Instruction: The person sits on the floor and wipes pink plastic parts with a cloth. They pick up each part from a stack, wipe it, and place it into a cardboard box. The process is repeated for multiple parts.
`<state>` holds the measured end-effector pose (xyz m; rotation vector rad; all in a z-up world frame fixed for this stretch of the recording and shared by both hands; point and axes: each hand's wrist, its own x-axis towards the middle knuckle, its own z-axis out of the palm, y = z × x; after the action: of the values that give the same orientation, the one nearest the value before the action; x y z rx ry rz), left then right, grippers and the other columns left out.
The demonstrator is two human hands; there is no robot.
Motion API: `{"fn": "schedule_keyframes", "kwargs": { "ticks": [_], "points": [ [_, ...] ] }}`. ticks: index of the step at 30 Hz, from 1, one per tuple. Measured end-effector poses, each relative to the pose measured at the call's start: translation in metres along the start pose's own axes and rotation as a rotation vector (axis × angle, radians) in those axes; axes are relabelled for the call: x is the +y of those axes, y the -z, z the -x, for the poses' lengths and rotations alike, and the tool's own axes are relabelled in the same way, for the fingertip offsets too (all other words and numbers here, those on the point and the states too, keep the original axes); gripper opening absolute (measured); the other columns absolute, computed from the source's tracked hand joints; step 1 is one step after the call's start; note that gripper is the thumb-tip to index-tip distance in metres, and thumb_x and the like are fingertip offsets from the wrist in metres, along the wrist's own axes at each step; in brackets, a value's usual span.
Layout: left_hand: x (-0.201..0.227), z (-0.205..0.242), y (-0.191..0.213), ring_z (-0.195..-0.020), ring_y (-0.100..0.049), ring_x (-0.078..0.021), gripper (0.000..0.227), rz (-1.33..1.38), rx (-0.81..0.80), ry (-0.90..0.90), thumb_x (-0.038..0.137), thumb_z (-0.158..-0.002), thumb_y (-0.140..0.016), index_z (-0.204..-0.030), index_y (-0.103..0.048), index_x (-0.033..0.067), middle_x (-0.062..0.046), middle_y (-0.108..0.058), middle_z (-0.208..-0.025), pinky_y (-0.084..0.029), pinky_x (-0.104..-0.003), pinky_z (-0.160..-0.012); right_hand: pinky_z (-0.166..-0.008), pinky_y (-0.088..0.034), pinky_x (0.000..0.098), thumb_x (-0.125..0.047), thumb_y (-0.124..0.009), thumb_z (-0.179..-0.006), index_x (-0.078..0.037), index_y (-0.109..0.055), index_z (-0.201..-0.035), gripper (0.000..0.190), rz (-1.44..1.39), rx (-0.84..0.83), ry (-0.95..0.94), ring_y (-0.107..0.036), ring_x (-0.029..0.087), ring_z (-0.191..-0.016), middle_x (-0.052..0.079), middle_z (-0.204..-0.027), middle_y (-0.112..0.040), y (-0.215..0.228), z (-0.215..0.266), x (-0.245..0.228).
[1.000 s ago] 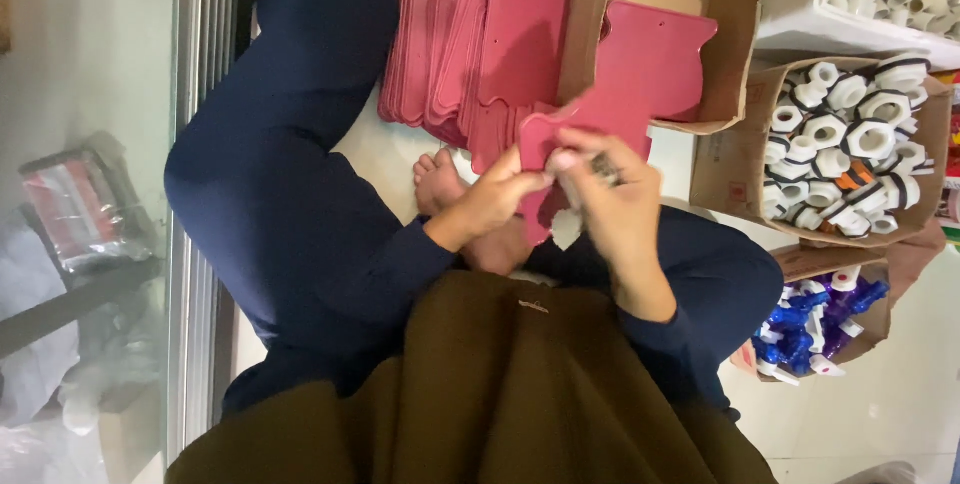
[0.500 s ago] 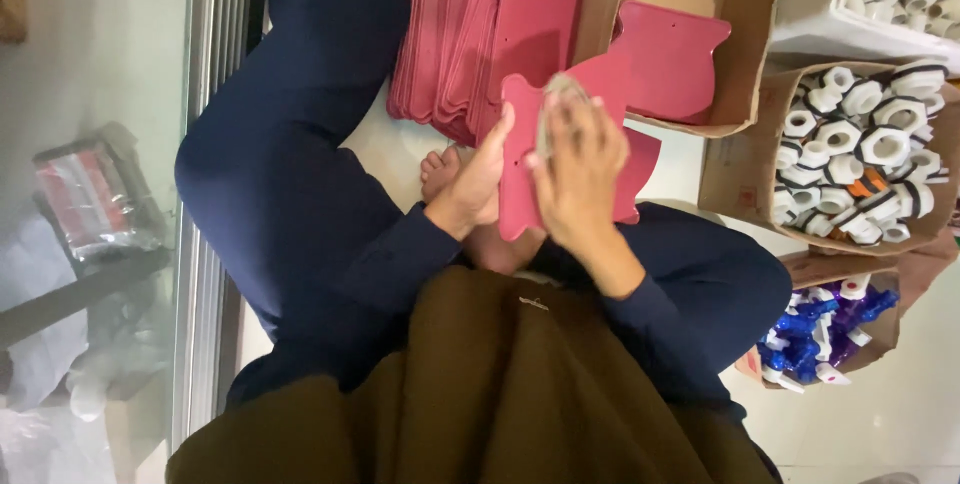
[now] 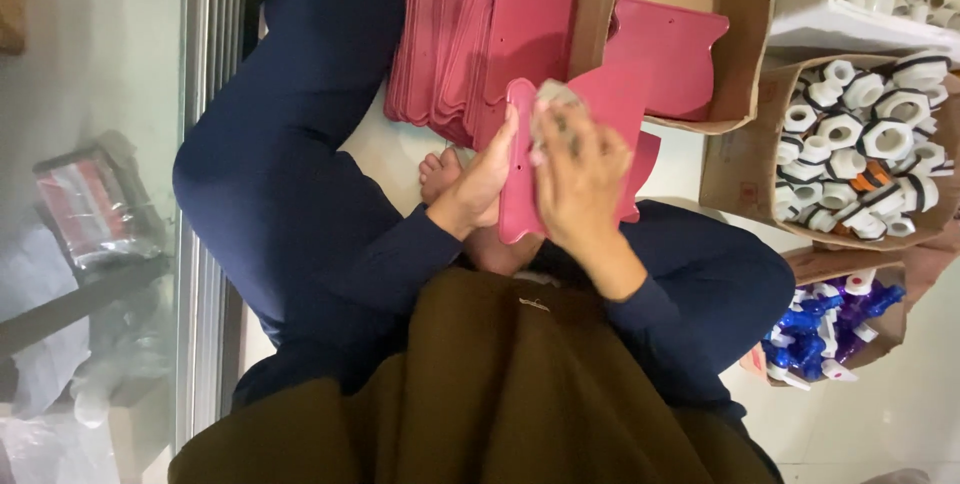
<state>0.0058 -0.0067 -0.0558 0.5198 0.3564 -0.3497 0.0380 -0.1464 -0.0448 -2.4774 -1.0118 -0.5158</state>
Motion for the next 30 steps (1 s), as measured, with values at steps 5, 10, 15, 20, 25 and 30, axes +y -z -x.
{"fn": "schedule_keyframes", "kwargs": {
  "ticks": [5,10,15,20,25,30],
  "points": [
    [0.002,-0.003,-0.006,-0.102,-0.07,-0.0266,0.065,0.018,-0.043,0.072,0.068,-0.099,-0.048,-0.129,-0.064,0.0132,-0.014,-0.07,-0.119,-0.059,-0.045,-0.081,-0.096,-0.037,0.0473,-0.024,-0.057,-0.108,-0.016,-0.064,-0.144,0.038,0.056,0.048,-0.241,-0.05,0.037,-0.107,0.009,-0.133,-0.057,0.016,-0.019,0.043],
    [0.019,0.007,-0.023,-0.111,-0.069,-0.0326,0.072,-0.001,0.017,0.089,0.069,-0.096,-0.05,-0.137,-0.062,0.0113,-0.019,-0.068,-0.127,-0.059,-0.054,-0.09,-0.094,-0.04,0.0406,-0.029,-0.052,-0.112,-0.012,-0.072,-0.132,0.032,-0.229,0.291,-0.499,-0.056,0.031,-0.1,0.012,-0.119,-0.064,0.021,0.006,0.103],
    [0.014,0.0,-0.02,-0.109,-0.071,-0.0325,0.07,-0.043,0.118,0.09,0.064,-0.095,-0.054,-0.141,-0.058,0.0114,-0.02,-0.067,-0.13,-0.061,-0.055,-0.086,-0.118,-0.041,0.0477,-0.031,-0.051,-0.116,0.007,-0.055,-0.141,0.045,-0.667,0.594,-0.554,-0.052,0.039,-0.139,0.026,-0.144,-0.05,0.042,-0.009,0.044],
    [-0.037,-0.032,0.032,-0.129,-0.059,-0.0298,0.08,-0.137,0.1,0.002,0.068,-0.1,-0.041,-0.156,-0.037,0.0103,-0.018,-0.046,-0.153,-0.056,-0.049,-0.099,-0.098,-0.046,0.0452,-0.035,-0.056,-0.104,-0.005,-0.063,-0.142,0.049,-0.043,0.098,0.047,-0.057,0.034,-0.111,0.013,-0.142,-0.059,-0.018,0.022,-0.021],
    [0.004,0.0,-0.024,-0.121,-0.062,-0.0306,0.083,-0.086,0.165,0.044,0.067,-0.095,-0.049,-0.154,-0.04,0.0101,-0.021,-0.055,-0.142,-0.058,-0.051,-0.093,-0.094,-0.041,0.0464,-0.029,-0.052,-0.108,-0.012,-0.059,-0.148,0.044,0.029,0.059,-0.114,-0.054,0.035,-0.107,0.012,-0.141,-0.056,0.015,-0.018,0.001],
    [-0.001,-0.002,-0.017,-0.115,-0.066,-0.0323,0.078,-0.029,0.141,0.103,0.068,-0.095,-0.05,-0.146,-0.052,0.009,-0.021,-0.063,-0.134,-0.061,-0.054,-0.087,-0.085,-0.038,0.044,-0.019,-0.047,-0.107,-0.005,-0.063,-0.141,0.04,0.041,0.144,-0.089,-0.053,0.035,-0.098,0.016,-0.132,-0.057,0.005,-0.01,0.0]
  ]
}}
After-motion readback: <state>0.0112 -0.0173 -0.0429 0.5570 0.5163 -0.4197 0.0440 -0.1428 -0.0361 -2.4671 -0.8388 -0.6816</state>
